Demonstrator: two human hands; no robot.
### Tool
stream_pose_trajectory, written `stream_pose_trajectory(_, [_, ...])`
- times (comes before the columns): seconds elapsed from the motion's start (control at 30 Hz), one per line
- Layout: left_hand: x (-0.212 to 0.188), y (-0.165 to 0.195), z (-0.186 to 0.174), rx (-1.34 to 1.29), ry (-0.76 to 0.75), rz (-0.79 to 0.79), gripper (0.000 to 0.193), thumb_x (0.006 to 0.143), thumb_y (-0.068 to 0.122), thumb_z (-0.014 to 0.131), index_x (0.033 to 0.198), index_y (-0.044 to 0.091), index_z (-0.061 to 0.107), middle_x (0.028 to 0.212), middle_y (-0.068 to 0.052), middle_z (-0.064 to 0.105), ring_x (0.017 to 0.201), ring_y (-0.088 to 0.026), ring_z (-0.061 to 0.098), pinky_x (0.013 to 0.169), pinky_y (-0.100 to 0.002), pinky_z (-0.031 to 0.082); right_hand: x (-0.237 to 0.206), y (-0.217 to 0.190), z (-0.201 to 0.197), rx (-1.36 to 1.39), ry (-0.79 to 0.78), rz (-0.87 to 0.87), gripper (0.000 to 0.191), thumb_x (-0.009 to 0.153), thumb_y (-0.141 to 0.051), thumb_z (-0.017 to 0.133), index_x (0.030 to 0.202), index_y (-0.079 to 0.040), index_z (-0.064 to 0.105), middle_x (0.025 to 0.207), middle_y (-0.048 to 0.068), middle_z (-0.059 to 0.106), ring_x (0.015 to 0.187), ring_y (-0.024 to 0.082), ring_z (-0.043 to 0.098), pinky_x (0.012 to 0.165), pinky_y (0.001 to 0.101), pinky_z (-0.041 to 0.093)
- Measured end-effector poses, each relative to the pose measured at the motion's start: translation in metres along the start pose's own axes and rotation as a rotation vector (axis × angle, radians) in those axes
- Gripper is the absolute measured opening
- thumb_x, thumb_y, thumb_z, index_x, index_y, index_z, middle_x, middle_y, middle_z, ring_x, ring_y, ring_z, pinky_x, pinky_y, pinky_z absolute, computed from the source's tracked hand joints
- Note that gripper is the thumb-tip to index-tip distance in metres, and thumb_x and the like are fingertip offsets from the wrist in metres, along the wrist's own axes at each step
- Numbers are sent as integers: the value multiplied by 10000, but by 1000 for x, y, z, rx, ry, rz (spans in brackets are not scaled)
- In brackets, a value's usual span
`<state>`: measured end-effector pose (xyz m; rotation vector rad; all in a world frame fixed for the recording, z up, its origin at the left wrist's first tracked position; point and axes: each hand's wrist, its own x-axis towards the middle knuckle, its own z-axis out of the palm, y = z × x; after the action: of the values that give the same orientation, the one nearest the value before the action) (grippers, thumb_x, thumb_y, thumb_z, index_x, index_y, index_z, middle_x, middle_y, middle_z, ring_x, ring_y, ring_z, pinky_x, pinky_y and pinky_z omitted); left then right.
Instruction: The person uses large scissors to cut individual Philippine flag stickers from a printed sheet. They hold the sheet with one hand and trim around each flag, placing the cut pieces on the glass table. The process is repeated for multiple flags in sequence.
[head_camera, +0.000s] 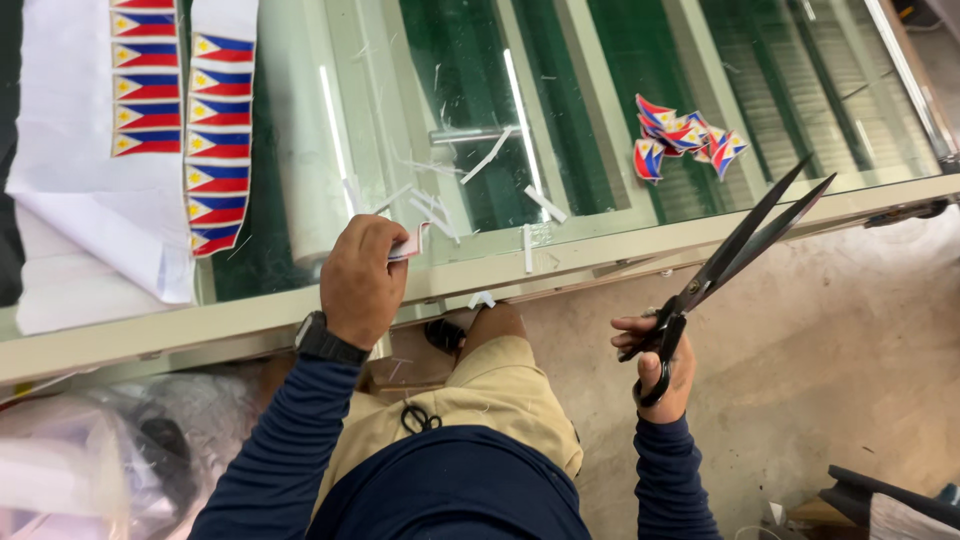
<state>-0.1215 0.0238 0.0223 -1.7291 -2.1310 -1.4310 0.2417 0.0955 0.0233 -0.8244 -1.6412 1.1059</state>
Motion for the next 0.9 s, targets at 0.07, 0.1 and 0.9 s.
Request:
stream_pose_trajectory(0.07, [-8,12,-13,-261,14,-170,145,951,91,704,1082,47,657,963,-76,656,855,-240,643,736,-362,528,-4,-5,18,110,-57,48,374,999,-294,718,1184,0,577,1053,118,712,876,149,698,769,255,571])
stream_pose_trajectory(0.1, [-11,19,-18,-445,-17,-361,134,986,121,706,1089,41,673,898,-64,663,788,-198,617,691,-339,514,-2,-7,29,165,-94,63,393,985,-286,757,1182,-3,570,1019,117,711,858,155,701,761,260,577])
stream_pose_trajectory(0.9, [-42,51,-65,-1175,5,-754,311,995,313,637,1069,13,662,831,-10,683,722,-87,657,670,-249,582,1,-50,123,-34,-624,249,447,762,-322,875,973,-30,610,866,51,633,761,128,629,665,267,522])
